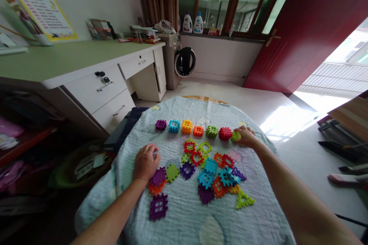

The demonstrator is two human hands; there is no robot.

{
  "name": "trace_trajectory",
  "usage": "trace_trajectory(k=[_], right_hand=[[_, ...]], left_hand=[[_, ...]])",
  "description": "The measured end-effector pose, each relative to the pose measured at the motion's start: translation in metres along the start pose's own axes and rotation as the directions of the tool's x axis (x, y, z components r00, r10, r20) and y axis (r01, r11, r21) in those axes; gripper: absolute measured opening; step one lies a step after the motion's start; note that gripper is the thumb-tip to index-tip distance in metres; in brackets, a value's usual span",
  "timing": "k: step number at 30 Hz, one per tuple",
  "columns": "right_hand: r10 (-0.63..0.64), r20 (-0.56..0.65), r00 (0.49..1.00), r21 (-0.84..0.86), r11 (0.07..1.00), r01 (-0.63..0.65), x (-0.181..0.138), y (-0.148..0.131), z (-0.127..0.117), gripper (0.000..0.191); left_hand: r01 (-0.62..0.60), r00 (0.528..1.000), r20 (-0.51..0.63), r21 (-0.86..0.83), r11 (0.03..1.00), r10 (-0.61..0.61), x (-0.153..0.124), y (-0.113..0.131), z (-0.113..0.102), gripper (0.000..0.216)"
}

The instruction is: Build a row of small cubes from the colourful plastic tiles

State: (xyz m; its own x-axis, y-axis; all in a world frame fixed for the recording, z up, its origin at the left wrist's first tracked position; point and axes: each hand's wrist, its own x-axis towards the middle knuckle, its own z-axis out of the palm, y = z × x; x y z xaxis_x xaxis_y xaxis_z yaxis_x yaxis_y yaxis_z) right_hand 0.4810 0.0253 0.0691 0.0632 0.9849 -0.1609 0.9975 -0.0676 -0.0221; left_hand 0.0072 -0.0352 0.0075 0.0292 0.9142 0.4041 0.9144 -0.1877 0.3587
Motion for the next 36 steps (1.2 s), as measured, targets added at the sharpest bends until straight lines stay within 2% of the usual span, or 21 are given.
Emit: trace_trajectory(k=[11, 17, 21, 24, 27, 30, 33, 36], right_hand=[[-0.005, 0.03, 1.0, -0.026, 1.0, 0.006, 0.006, -0.001, 0.008, 0.056], [0.003, -0.044, 0.999, -0.006, 1.0, -0.004, -0.004, -0.001, 0.003, 0.065], [0.013, -0.261, 0.965, 0.124, 0.992, 0.02, -0.04, -0.005, 0.003, 0.057], [-0.012, -0.381, 0.925, 0.269, 0.955, 0.123, -0.084, -0.013, 0.018, 0.045], [0.003, -0.405, 0.914, 0.389, 0.906, 0.169, -0.126, -0.026, 0.043, 0.04], [0.089, -0.376, 0.922, 0.494, 0.862, 0.118, -0.153, -0.038, 0.068, 0.039], [0.169, -0.361, 0.917, 0.562, 0.824, 0.069, -0.162, -0.046, 0.084, 0.036], [0.189, -0.383, 0.904, 0.585, 0.807, 0.08, -0.163, -0.048, 0.092, 0.038]], left_hand=[[0.004, 1.0, -0.001, -0.011, 1.0, -0.004, 0.0, 0.0, 0.0, 0.014], [0.004, 1.0, 0.002, -0.001, 1.0, -0.004, 0.0, 0.0, 0.001, 0.014], [-0.008, 1.0, -0.008, -0.001, 1.0, 0.008, 0.0, -0.001, 0.001, 0.013], [-0.014, 1.0, -0.012, -0.005, 1.0, 0.014, 0.0, 0.0, 0.001, 0.014], [-0.022, 1.0, -0.008, 0.001, 1.0, 0.022, 0.0, 0.0, 0.0, 0.014], [-0.023, 1.0, -0.004, 0.01, 1.0, 0.023, 0.0, 0.0, 0.0, 0.015], [-0.022, 1.0, -0.008, 0.011, 1.0, 0.022, 0.0, -0.001, 0.001, 0.016], [-0.028, 1.0, -0.007, 0.012, 1.0, 0.028, -0.001, -0.002, 0.001, 0.016]])
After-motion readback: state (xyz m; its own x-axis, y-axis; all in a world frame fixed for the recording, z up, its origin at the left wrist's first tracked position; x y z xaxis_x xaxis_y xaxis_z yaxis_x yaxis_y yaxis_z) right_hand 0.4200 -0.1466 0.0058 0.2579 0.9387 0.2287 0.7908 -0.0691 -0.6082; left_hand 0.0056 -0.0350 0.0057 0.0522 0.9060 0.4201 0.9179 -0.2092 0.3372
